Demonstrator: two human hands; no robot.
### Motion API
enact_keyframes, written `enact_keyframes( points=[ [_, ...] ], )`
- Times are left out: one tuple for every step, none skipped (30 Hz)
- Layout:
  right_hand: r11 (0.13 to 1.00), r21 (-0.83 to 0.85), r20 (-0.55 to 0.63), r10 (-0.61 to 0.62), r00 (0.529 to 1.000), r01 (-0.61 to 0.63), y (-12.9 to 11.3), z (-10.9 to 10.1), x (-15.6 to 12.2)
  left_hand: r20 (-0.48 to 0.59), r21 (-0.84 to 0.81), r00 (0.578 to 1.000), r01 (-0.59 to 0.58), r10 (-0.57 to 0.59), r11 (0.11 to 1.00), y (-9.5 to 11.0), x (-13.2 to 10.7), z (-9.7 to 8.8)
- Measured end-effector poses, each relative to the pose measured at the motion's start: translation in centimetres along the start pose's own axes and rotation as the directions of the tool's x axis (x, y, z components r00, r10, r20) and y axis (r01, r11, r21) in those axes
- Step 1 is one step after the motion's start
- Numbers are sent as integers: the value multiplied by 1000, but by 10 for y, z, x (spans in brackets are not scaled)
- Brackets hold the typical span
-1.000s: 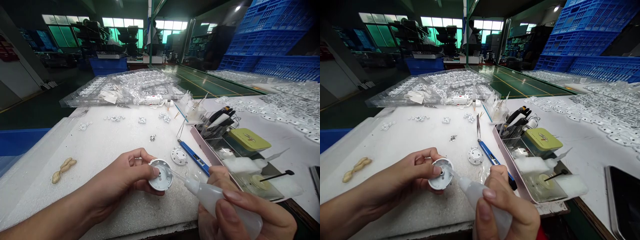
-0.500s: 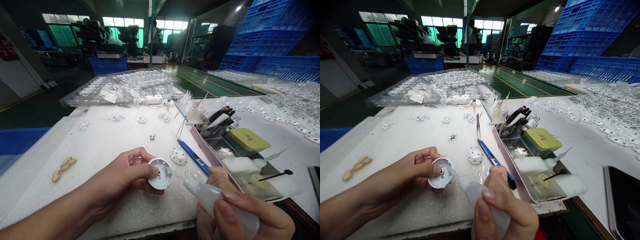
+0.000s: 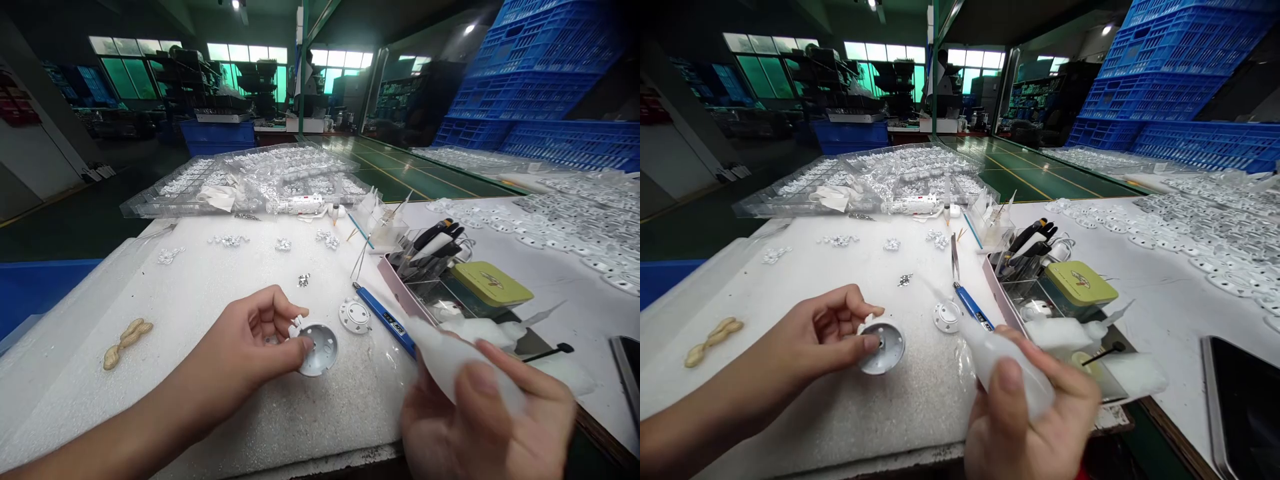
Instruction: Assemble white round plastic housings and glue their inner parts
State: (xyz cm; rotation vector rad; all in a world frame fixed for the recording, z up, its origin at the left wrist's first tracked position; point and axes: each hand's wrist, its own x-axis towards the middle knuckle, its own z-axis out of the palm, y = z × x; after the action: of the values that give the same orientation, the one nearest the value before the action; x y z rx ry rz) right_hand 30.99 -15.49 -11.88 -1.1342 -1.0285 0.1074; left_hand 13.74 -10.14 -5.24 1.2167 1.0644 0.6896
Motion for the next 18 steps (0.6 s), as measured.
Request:
enact_keyframes(
  points=[
    [998, 42, -32, 46, 998, -44, 0, 1, 5, -38, 100, 997, -58, 62, 993, 0, -2, -1],
    [991, 88, -18, 99, 995, -97, 0, 1, 10, -62, 193, 989, -117, 131, 974, -1, -4, -2],
    [980, 121, 48, 152, 987, -156, 1, 2, 14, -74, 276, 975, -182, 210, 944, -3, -5, -2],
    [968, 131, 140, 195, 971, -214, 2, 2, 16, -75, 345, 951, -258, 301, 902, -4, -7, -2],
    [958, 116, 228, 231, 946, -262, 3, 3, 18, -61, 402, 914, -346, 401, 848, -6, -8, -2],
    [953, 85, 308, 252, 917, -290, 5, 4, 18, -37, 449, 865, -432, 500, 782, -8, -9, -1],
    [949, 50, 384, 270, 883, -312, 7, 5, 18, -12, 486, 815, -501, 579, 716, -10, -10, -1],
    [945, 19, 458, 282, 843, -327, 9, 6, 17, 14, 512, 773, -551, 635, 659, -11, -11, 0],
    [940, -7, 524, 293, 800, -340, 11, 7, 16, 36, 532, 739, -584, 673, 613, -12, -12, 0],
    [937, -25, 576, 297, 762, -347, 12, 8, 15, 60, 546, 714, -609, 698, 576, -12, -13, -1],
    [936, -38, 615, 297, 731, -349, 13, 9, 14, 83, 553, 698, -626, 711, 550, -12, -14, -2],
    [939, -46, 638, 290, 713, -341, 13, 9, 12, 107, 549, 686, -644, 719, 533, -13, -15, -3],
    [944, -53, 645, 281, 711, -325, 12, 9, 10, 137, 528, 678, -667, 722, 526, -13, -16, -5],
    [953, -55, 624, 267, 734, -299, 10, 8, 7, 170, 491, 671, -692, 721, 529, -15, -16, -8],
    [965, -47, 566, 238, 789, -257, 8, 5, 4, 208, 442, 671, -714, 712, 543, -17, -16, -10],
    [981, -27, 466, 181, 866, -190, 5, 1, 1, 245, 387, 675, -726, 696, 569, -20, -16, -11],
    [996, -8, 306, 90, 948, -92, 2, -4, -2, 270, 332, 685, -726, 677, 603, -23, -15, -12],
    [1000, -12, 105, -25, 994, 26, 0, -11, -4, 274, 281, 710, -705, 649, 652, -27, -15, -11]
  ],
)
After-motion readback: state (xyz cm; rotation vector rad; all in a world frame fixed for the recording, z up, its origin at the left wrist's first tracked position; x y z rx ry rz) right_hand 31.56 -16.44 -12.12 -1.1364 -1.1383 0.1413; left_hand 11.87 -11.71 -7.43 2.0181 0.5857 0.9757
